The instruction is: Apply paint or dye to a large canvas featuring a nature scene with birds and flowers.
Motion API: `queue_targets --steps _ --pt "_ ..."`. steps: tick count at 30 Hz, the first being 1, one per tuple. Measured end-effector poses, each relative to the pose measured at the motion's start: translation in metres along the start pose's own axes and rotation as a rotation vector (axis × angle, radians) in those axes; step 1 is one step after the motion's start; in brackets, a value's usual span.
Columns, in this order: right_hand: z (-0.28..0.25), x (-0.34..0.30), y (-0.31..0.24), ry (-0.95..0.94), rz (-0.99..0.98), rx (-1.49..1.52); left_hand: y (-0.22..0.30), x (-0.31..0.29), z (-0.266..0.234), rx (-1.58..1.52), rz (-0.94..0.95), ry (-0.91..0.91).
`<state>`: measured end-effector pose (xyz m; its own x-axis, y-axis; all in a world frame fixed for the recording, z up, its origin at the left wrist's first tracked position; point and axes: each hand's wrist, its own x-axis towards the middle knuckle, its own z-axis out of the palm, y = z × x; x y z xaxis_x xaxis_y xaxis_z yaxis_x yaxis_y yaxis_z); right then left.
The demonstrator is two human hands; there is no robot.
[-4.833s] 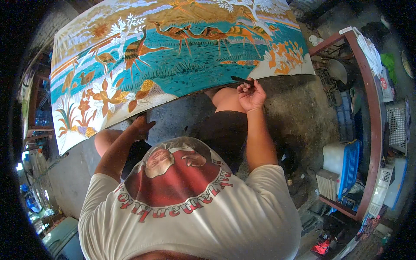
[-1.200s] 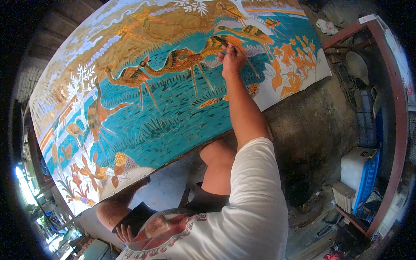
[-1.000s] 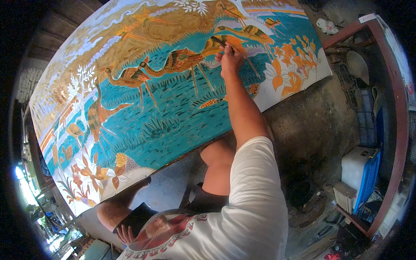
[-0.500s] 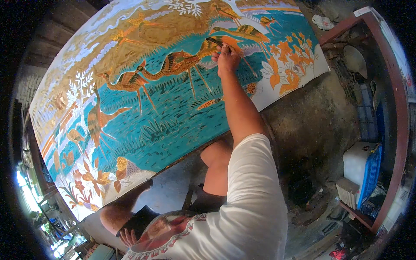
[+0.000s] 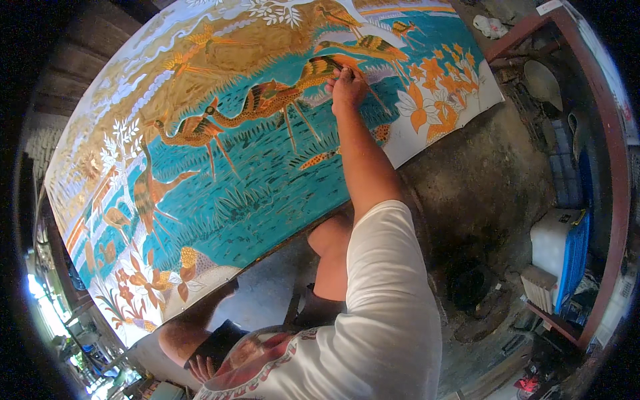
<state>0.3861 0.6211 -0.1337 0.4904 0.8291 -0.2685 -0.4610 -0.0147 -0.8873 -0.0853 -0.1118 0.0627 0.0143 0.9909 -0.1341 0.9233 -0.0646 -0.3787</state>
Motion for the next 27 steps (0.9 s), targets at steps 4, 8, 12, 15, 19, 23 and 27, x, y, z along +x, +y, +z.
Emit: queue_targets --steps 4,8,12,15,19,23,27 --pt "-0.001 0.002 -0.003 0.021 -0.026 -0.006 -0.001 0.000 0.002 -0.001 0.001 0.000" --pt "-0.007 0.008 -0.003 0.045 -0.034 -0.018 -0.001 0.004 0.004 -0.006 0.007 0.000" --pt "-0.006 0.010 -0.004 0.093 -0.015 -0.037 -0.002 0.005 0.005 -0.006 0.006 -0.001" --pt "-0.008 0.012 -0.005 0.112 -0.010 -0.035 -0.002 0.005 0.006 -0.005 0.009 -0.002" --pt "-0.013 0.017 -0.006 0.125 -0.030 -0.023 -0.003 0.006 0.007 -0.006 0.013 -0.002" --pt "-0.014 0.016 -0.006 0.145 -0.024 0.023 -0.004 0.007 0.008 -0.005 0.011 -0.006" --pt "-0.023 0.024 -0.004 0.143 -0.010 0.108 -0.004 0.008 0.008 -0.011 0.013 -0.004"
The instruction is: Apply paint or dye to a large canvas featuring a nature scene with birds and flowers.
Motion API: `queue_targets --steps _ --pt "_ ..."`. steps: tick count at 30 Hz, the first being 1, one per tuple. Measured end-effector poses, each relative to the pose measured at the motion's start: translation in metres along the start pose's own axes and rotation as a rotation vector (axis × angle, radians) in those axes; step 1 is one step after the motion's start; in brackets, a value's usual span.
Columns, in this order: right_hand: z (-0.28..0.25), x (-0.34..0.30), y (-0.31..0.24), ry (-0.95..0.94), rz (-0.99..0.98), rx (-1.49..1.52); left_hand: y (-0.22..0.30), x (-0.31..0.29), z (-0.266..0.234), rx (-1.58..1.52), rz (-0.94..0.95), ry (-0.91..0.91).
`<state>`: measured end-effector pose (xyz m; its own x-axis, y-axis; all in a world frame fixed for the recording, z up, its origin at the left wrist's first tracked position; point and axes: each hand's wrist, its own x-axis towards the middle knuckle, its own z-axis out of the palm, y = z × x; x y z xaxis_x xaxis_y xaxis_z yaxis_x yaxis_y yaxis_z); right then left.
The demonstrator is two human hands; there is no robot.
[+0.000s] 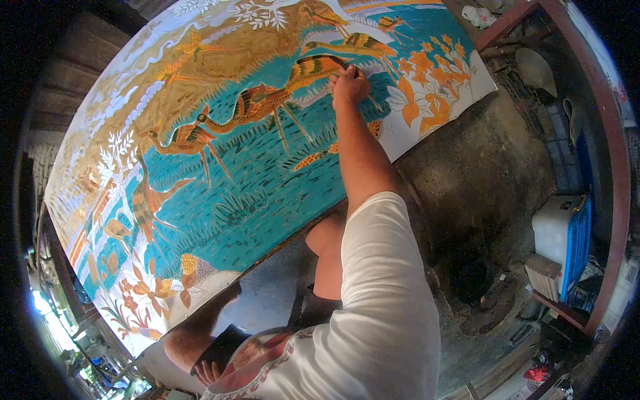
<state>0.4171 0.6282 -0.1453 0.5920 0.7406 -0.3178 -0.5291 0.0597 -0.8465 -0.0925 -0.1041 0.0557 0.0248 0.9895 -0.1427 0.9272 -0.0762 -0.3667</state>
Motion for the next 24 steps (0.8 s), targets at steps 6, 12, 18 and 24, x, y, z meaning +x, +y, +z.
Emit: queue_targets --steps 6,12,18,24 --pt "-0.006 0.008 0.001 0.050 -0.072 -0.143 0.000 0.002 0.000 0.003 0.000 0.000" --pt "-0.013 0.013 0.000 0.086 -0.043 -0.073 0.001 0.006 0.000 -0.006 0.006 0.004" --pt "-0.017 0.009 -0.006 0.107 -0.018 -0.083 0.001 0.005 -0.002 -0.001 0.008 0.004" --pt "-0.039 -0.010 -0.028 0.073 0.122 0.144 0.001 0.002 -0.004 0.000 0.009 0.012"
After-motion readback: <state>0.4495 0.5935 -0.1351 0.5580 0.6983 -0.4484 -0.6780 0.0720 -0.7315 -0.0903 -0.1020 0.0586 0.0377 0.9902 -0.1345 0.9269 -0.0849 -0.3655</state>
